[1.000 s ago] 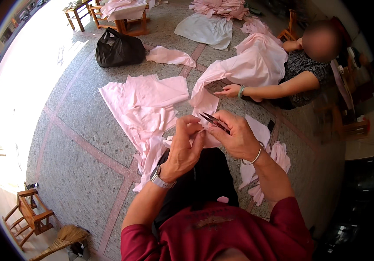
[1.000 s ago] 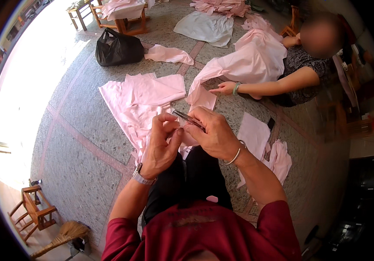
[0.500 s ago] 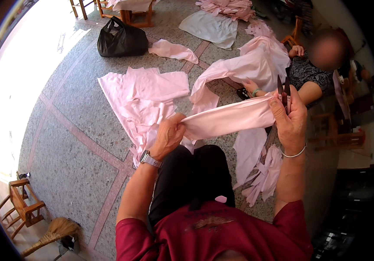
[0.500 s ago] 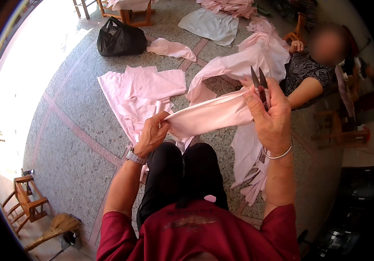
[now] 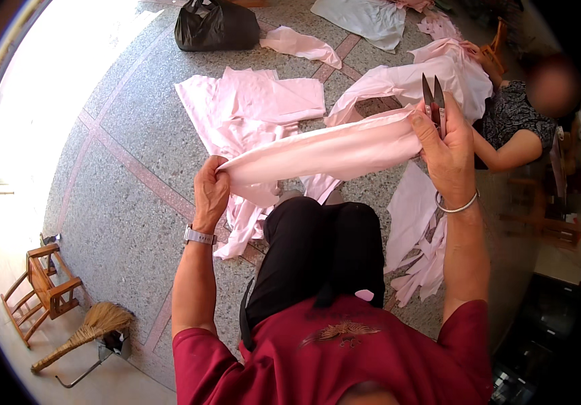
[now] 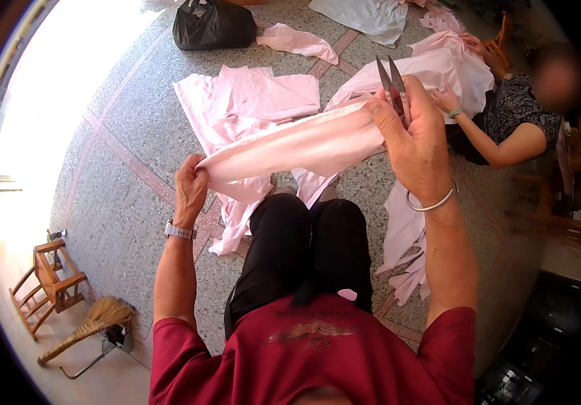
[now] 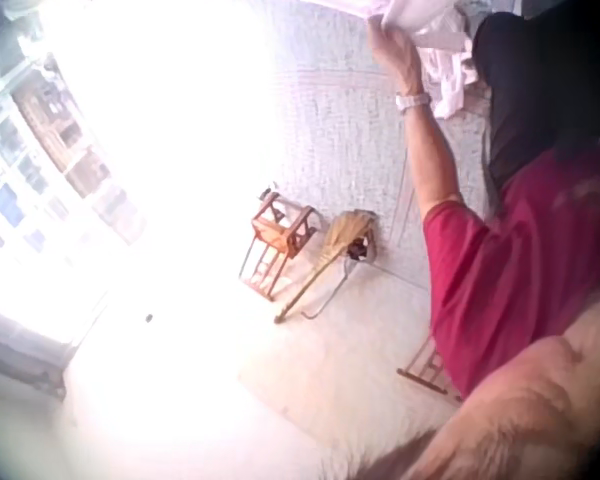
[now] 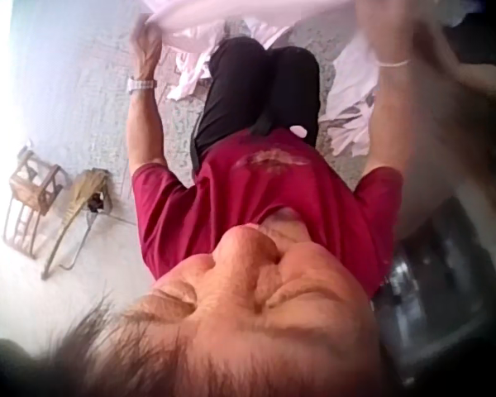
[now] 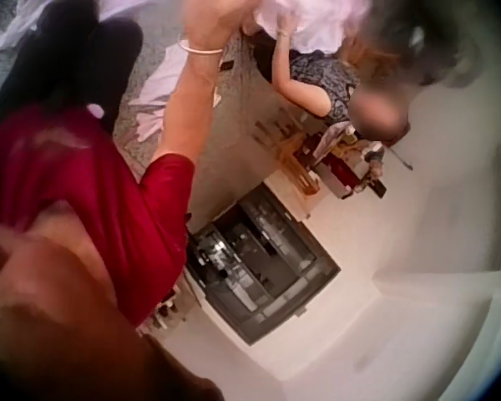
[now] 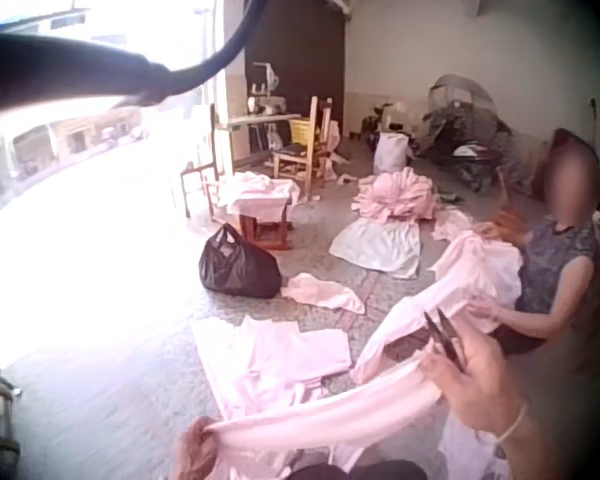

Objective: The person uses small scissors to cut and trim edges of pink fabric pieces while sitting on the floor. They handle several different sections of the fabric, folding and aligning the material before making precise cuts.

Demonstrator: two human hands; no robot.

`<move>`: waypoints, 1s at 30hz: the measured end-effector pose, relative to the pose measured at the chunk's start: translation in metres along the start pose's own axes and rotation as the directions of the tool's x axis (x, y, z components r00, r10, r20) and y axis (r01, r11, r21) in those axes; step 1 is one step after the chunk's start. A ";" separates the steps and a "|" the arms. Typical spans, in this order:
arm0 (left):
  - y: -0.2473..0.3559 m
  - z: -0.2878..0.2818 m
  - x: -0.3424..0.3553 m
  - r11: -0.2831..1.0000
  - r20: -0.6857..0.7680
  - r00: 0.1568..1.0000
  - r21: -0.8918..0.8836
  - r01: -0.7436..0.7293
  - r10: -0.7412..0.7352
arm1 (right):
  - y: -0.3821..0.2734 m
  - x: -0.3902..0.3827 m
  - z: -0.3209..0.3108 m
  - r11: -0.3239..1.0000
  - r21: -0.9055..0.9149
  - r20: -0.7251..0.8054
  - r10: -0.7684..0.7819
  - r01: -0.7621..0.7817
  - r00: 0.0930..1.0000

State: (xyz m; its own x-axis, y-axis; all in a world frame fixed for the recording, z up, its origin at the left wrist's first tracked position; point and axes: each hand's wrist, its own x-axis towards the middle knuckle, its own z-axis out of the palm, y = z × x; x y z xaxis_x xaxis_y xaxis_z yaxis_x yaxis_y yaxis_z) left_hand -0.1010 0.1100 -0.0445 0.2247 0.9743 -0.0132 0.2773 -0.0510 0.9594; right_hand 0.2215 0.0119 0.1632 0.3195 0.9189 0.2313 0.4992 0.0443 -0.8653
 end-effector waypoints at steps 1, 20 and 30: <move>-0.003 -0.013 -0.005 0.991 -0.075 0.997 0.133 0.008 0.002 | 0.003 0.004 0.007 1.000 -0.011 0.021 0.012 -0.012 1.000; -0.097 -0.153 -0.152 0.897 -0.401 0.805 -0.139 0.419 -0.438 | 0.196 -0.029 0.148 0.898 -0.214 0.512 0.439 -0.385 0.738; -0.049 -0.186 -0.137 0.413 0.265 0.920 0.901 -0.130 -0.288 | 0.246 -0.044 0.126 0.848 -0.362 0.469 0.524 -0.386 0.711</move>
State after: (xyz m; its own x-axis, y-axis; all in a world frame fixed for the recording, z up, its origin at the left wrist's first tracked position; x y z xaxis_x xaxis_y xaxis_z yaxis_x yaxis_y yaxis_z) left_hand -0.3196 0.0194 -0.0371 0.3747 0.8530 -0.3635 0.9272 -0.3458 0.1442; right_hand 0.2285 0.0315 -0.1155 0.1111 0.8604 -0.4973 0.5922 -0.4592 -0.6622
